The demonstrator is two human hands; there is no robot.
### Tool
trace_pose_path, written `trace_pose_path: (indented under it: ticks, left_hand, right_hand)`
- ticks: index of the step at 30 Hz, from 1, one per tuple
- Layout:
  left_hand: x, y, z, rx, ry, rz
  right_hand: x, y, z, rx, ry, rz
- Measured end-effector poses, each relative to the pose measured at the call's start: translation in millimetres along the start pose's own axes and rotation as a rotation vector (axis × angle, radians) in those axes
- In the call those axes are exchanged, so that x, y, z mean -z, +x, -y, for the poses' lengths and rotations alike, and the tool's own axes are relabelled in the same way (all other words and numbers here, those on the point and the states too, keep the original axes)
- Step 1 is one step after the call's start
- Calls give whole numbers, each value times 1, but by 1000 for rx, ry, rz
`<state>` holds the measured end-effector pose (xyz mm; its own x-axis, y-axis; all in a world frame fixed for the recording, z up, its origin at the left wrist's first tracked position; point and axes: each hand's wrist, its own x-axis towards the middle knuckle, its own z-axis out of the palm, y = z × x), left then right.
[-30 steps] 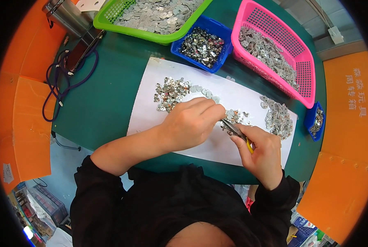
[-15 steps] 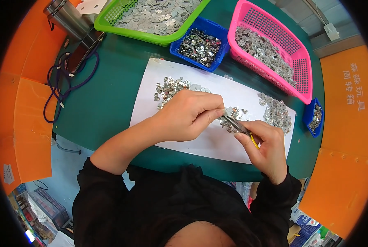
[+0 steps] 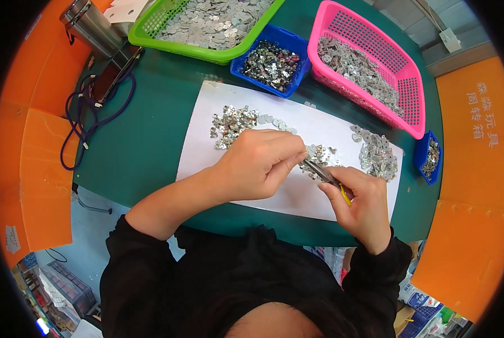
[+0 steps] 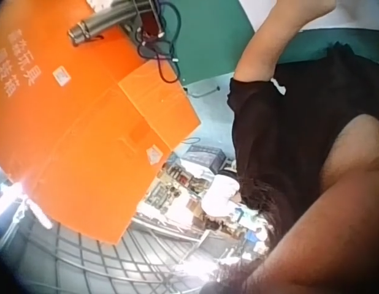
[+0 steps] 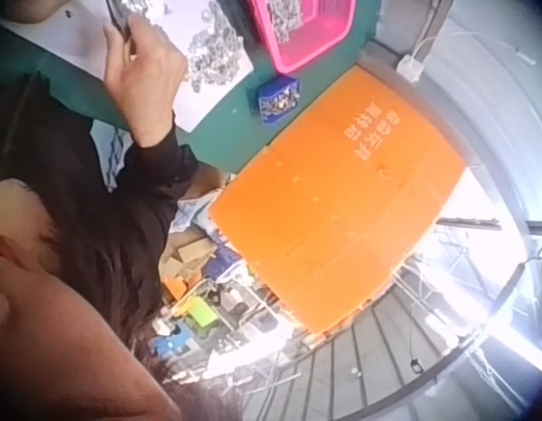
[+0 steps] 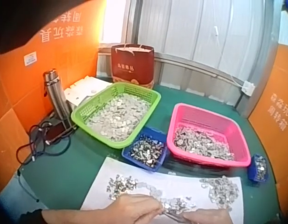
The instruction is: Assembling small metal components using pliers at a factory workstation.
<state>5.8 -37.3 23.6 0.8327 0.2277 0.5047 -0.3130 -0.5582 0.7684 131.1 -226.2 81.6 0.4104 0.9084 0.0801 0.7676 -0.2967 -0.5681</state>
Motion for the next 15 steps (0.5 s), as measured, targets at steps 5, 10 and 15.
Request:
trace_pose_path:
  ticks: [5,10,15]
  left_hand:
    - [5,3,1,11,3,68]
    - [15,4,4,60,-16,178]
    - [28,11,4,90,86,196]
  right_hand:
    - [2,1,-10,85,-141,-12]
    - [5,8,-3,181,-356,29]
    - [2,15,-15,223,-247,-113]
